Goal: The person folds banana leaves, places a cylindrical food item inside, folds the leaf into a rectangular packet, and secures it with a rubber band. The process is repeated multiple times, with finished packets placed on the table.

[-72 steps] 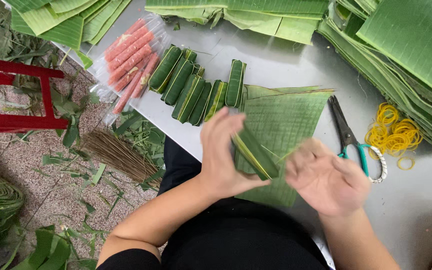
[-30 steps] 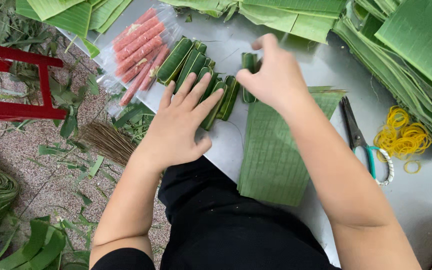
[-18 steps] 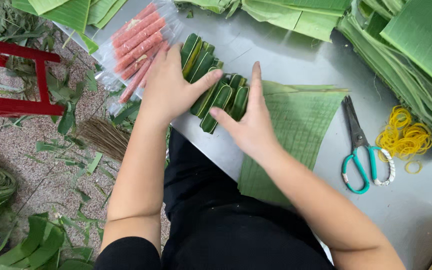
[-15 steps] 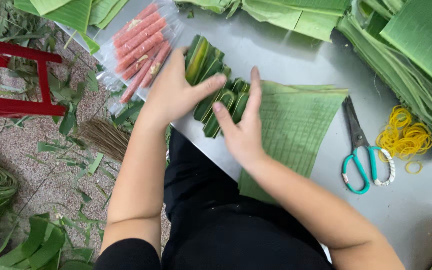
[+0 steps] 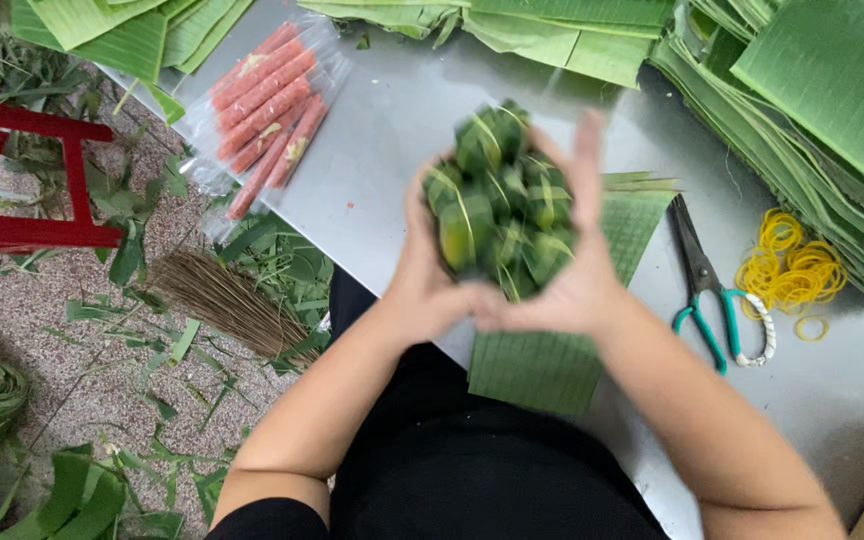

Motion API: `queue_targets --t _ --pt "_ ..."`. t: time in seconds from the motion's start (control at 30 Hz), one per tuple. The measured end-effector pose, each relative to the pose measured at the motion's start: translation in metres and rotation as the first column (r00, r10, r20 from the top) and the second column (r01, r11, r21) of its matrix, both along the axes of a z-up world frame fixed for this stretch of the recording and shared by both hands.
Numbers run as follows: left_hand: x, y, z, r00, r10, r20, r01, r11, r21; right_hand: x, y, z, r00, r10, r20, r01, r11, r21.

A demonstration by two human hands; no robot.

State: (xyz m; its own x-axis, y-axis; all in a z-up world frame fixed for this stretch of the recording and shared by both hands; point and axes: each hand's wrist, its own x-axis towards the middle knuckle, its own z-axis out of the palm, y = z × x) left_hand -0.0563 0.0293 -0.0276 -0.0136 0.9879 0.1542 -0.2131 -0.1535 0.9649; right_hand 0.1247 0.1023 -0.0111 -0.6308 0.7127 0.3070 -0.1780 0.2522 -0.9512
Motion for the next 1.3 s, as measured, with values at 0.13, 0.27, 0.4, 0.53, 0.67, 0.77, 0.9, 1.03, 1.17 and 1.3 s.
queue_targets --t 0.13,0.27,0.4,0.53,0.67,0.77,0.9,1.03,1.17,1.3 --pt "0.007 -0.006 0.003 0.882 -0.119 -0.456 0.208 0.967 0.15 0.051 0.013 0.001 0.971 0.044 0.235 -0.133 0.916 0.378" --pt "0.017 0.006 -0.001 0.785 -0.074 -0.615 0.251 0.945 0.208 0.075 0.007 -0.021 0.888 0.096 0.45 -0.201 0.961 0.191" --pt "0.026 0.013 -0.013 0.874 -0.024 -0.485 0.194 0.933 0.304 0.086 -0.001 -0.04 0.938 0.065 0.341 -0.136 0.973 0.188" --pt "0.028 0.002 -0.015 0.878 -0.047 -0.477 0.185 0.951 0.246 0.091 -0.006 -0.042 0.928 0.116 0.353 -0.185 0.969 0.167" --pt "0.036 -0.01 -0.009 0.847 -0.044 -0.53 0.157 0.973 0.171 0.086 -0.016 -0.037 0.85 0.027 0.526 -0.074 0.995 0.069" --pt "0.034 -0.014 -0.002 0.897 0.009 -0.443 0.092 0.974 0.207 0.073 -0.02 -0.03 0.961 0.042 0.275 -0.057 0.997 0.046" --pt "0.019 -0.023 -0.007 0.798 -0.116 -0.591 0.163 0.986 0.028 0.064 -0.016 -0.019 0.758 -0.028 0.651 -0.22 0.93 0.296" --pt "0.009 -0.036 -0.018 0.568 -0.11 -0.816 0.128 0.991 -0.045 0.05 -0.007 -0.009 0.688 -0.047 0.724 -0.343 0.858 0.382" --pt "0.006 -0.063 -0.019 0.898 0.08 -0.433 0.016 0.977 0.214 0.02 -0.005 -0.003 0.755 0.244 0.609 -0.42 0.893 0.162" --pt "-0.006 -0.13 -0.011 0.829 0.338 -0.445 -0.279 0.941 0.193 -0.028 -0.022 0.004 0.731 0.461 0.503 -0.562 0.825 0.062"
